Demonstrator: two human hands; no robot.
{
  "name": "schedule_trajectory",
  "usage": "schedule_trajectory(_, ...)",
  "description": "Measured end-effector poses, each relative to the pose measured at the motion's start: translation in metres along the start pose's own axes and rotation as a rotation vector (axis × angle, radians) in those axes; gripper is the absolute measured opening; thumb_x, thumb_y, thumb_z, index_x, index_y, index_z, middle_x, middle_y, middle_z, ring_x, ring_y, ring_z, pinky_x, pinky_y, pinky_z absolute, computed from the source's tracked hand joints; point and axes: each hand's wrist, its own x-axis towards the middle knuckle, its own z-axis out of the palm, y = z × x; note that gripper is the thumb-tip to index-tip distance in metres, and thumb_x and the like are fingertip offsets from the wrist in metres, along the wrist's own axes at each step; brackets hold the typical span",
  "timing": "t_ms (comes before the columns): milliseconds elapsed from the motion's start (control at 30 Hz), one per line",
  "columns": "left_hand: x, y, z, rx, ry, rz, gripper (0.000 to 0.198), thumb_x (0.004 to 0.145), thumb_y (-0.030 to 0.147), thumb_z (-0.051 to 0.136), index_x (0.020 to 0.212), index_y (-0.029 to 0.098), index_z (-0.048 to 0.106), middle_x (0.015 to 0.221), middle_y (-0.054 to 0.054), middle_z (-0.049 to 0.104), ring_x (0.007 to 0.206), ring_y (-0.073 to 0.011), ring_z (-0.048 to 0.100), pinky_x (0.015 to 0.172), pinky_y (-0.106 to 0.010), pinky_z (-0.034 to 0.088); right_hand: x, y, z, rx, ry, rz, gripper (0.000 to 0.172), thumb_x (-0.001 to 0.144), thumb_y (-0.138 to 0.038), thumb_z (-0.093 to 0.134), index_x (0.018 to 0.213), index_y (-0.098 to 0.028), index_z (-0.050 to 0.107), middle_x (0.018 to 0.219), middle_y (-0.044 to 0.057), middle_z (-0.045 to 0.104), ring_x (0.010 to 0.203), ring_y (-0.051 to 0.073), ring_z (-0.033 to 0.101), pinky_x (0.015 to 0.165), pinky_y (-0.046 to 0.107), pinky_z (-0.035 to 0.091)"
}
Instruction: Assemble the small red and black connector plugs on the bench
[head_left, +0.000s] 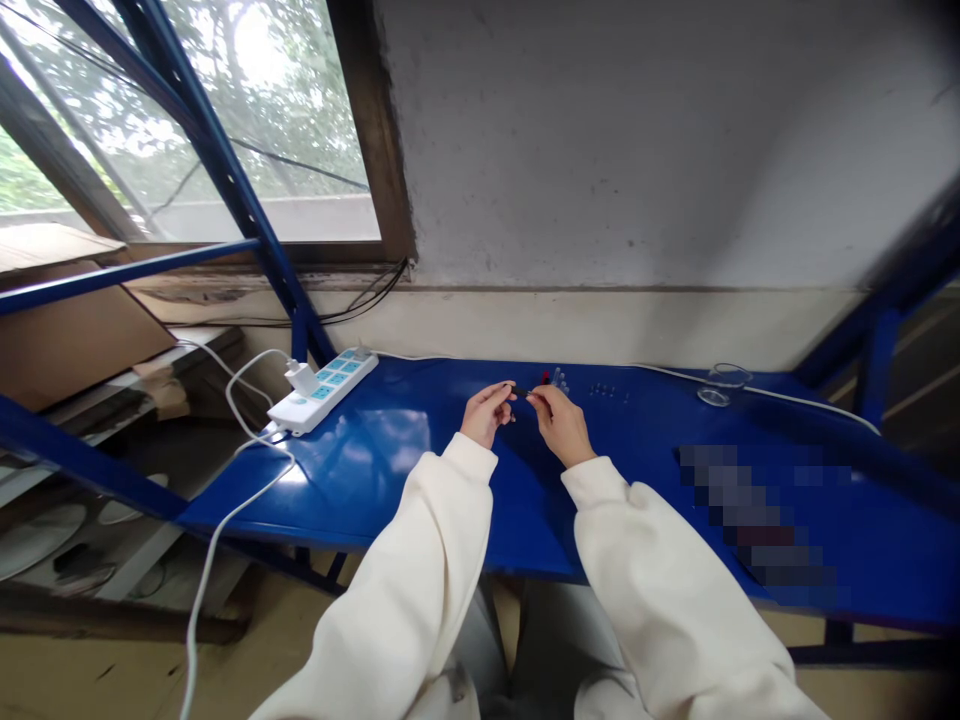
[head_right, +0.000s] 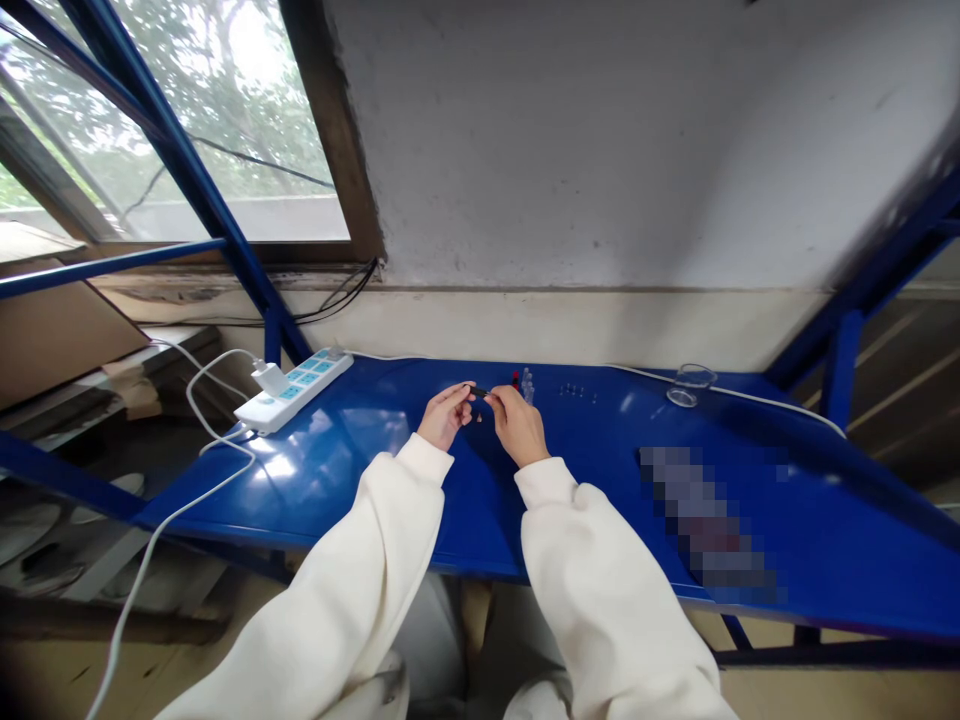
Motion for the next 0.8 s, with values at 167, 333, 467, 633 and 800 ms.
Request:
schedule_trajectory(167,0.0,0.0,0.0,-0.013,0.022,0.018,0.033,0.06,0.03,0.069,0.086,0.012,0.061,0.064,0.002,0.054,0.042,-0.0019,0.043,0.042,-0.019,0.034,0.0,-0.003,0.001,-0.029,-0.008,-0.032,0.027,0.087,-0.035,0.034,0.09,-0.019,0.055,0.085,0.006,0.061,0.07,0.014,0.056,0.059,0.022,0.038)
schedule_trajectory(333,0.0,-0.002,-0.002,-0.016,-0.027,0.031,0.032,0.062,0.031,0.067,0.087,0.013,0.059,0.064,0.002,0.051,0.043,-0.0024,0.044,0.042,-0.019,0.035,-0.001,-0.009,0.0,0.07,-0.049,0.098,0.028,0.086,-0.038,0.034,0.087,-0.019,0.054,0.072,0.003,0.059,0.056,0.012,0.051,0.055,0.023,0.037)
schedule_trajectory(467,0.0,-0.003,-0.002,0.006,-0.072,0.023,0.031,0.064,0.029,0.066,0.089,0.013,0.058,0.065,0.002,0.051,0.043,-0.0026,0.044,0.044,-0.02,0.037,0.0,-0.01,0.001,0.182,-0.083,0.181,0.029,0.086,-0.038,0.032,0.08,-0.018,0.053,0.063,0.001,0.056,0.055,0.012,0.05,0.054,0.022,0.037)
schedule_trajectory(633,0.0,-0.005,-0.001,0.011,-0.03,0.052,0.03,0.064,0.029,0.066,0.088,0.013,0.058,0.065,0.003,0.05,0.043,-0.0021,0.043,0.044,-0.02,0.036,-0.001,-0.005,0.006,0.147,-0.061,0.143,0.029,0.086,-0.037,0.033,0.082,-0.018,0.055,0.065,0.002,0.057,0.055,0.012,0.051,0.054,0.023,0.037)
schedule_trajectory(800,0.001,-0.006,-0.001,0.026,0.006,0.055,0.031,0.063,0.03,0.067,0.087,0.012,0.059,0.065,0.003,0.049,0.042,-0.002,0.042,0.041,-0.02,0.034,-0.002,-0.005,0.007,-0.032,0.006,0.032,0.029,0.087,-0.034,0.033,0.088,-0.018,0.057,0.082,0.006,0.063,0.069,0.015,0.057,0.058,0.024,0.039)
